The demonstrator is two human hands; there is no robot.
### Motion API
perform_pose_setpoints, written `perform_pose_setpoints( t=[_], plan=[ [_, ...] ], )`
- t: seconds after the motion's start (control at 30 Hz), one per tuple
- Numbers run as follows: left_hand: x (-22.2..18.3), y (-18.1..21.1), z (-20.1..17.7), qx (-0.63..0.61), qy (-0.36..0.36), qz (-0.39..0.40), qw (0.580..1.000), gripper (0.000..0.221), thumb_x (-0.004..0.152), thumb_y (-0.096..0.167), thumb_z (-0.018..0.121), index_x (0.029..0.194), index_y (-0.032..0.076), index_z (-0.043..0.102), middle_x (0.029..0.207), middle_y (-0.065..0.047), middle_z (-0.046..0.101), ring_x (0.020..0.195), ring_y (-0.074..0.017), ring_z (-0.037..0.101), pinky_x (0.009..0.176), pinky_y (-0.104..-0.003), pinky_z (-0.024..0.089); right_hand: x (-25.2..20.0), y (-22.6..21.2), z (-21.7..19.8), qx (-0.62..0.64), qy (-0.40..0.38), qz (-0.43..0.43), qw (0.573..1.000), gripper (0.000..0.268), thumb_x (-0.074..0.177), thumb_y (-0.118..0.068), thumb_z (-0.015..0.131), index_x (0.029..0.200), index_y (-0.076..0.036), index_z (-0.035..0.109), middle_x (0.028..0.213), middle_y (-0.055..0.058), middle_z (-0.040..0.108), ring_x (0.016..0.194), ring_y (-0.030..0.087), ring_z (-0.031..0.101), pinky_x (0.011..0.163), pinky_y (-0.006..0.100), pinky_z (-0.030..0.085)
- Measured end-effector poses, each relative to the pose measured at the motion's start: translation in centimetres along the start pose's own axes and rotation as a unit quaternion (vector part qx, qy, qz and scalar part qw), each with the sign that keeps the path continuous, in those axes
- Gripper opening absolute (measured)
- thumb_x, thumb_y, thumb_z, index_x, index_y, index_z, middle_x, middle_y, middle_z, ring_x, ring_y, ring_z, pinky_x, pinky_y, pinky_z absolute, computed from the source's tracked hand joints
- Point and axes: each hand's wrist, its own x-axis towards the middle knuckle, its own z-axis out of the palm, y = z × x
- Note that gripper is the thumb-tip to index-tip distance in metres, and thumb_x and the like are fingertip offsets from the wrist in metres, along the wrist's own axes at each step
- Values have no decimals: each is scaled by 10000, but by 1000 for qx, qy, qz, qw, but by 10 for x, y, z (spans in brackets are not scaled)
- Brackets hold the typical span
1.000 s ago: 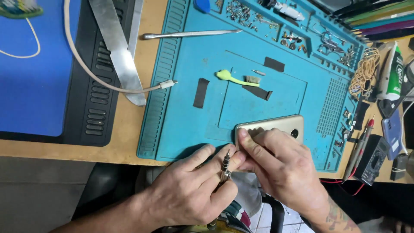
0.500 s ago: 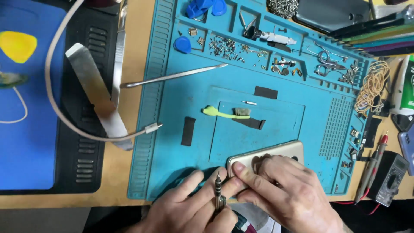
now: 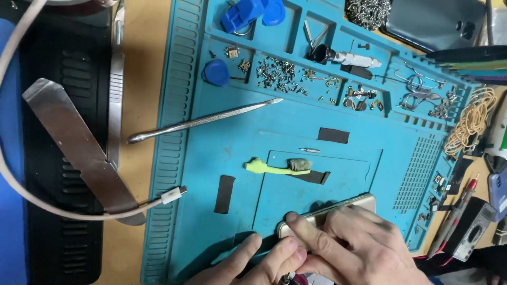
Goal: The person is finishing a phone repair by aligning the back cover and securing it with several rubber bands to allow the adhesive to set.
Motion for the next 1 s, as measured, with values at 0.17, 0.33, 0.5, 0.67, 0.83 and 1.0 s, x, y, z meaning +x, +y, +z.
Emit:
perform_pose_setpoints(
  t=[0.17, 0.33, 0.5, 0.67, 0.83, 1.0],
  plan=[
    [-6, 0, 3, -34, -33, 13, 999, 543, 1202, 346, 518, 1721, 187, 555, 1776, 32, 555, 1655, -128, 474, 1171, -373, 524, -14, 12, -3, -42, 20, 33, 998, 532, 1007, -404, 774, 1481, -166, 739, 803, 12, 499, 692, 201, 549, 659, 395, 485],
    [-3, -3, -6, -250, -46, -25, 967, 492, 1187, 233, 610, 1663, 111, 617, 1764, -67, 580, 1663, -223, 457, 1149, -516, 533, -51, 30, -6, -147, 10, 106, 983, 689, 913, -546, 789, 1536, -263, 714, 930, -34, 654, 695, 226, 536, 652, 406, 511],
    [11, 9, -16, -180, -9, -91, 979, 323, 1219, 257, 399, 1202, 222, 720, 1608, 6, 755, 1536, -91, 608, 1164, -435, 516, -70, 25, 3, -96, 92, 102, 986, 814, 871, -640, 746, 1573, -243, 643, 1277, 53, 764, 1004, 241, 629, 908, 430, 515],
    [19, 1, -27, -150, 72, -66, 984, 272, 1246, 315, 471, 1222, 200, 716, 1496, -5, 819, 1460, -160, 706, 1084, -475, 587, -11, 9, -1, 9, 27, -45, 999, 617, 1069, -546, 610, 1539, -148, 656, 1433, 68, 714, 1212, 281, 665, 946, 444, 465],
    [17, 3, -29, -172, 66, -102, 977, 334, 1237, 357, 460, 1138, 174, 721, 1472, -15, 832, 1456, -182, 711, 1047, -546, 581, -15, 16, 2, -91, 19, -74, 993, 632, 1088, -577, 604, 1568, -169, 647, 1424, 24, 704, 1154, 217, 644, 859, 393, 424],
    [-4, 6, -4, -182, -4, -53, 982, 219, 1198, 382, 623, 1290, 242, 764, 1616, -12, 742, 1597, -188, 532, 1069, -583, 533, -18, 17, -2, -206, 52, -75, 974, 593, 1110, -630, 546, 1487, -211, 729, 1344, -39, 760, 1094, 175, 696, 836, 343, 378]
  ],
)
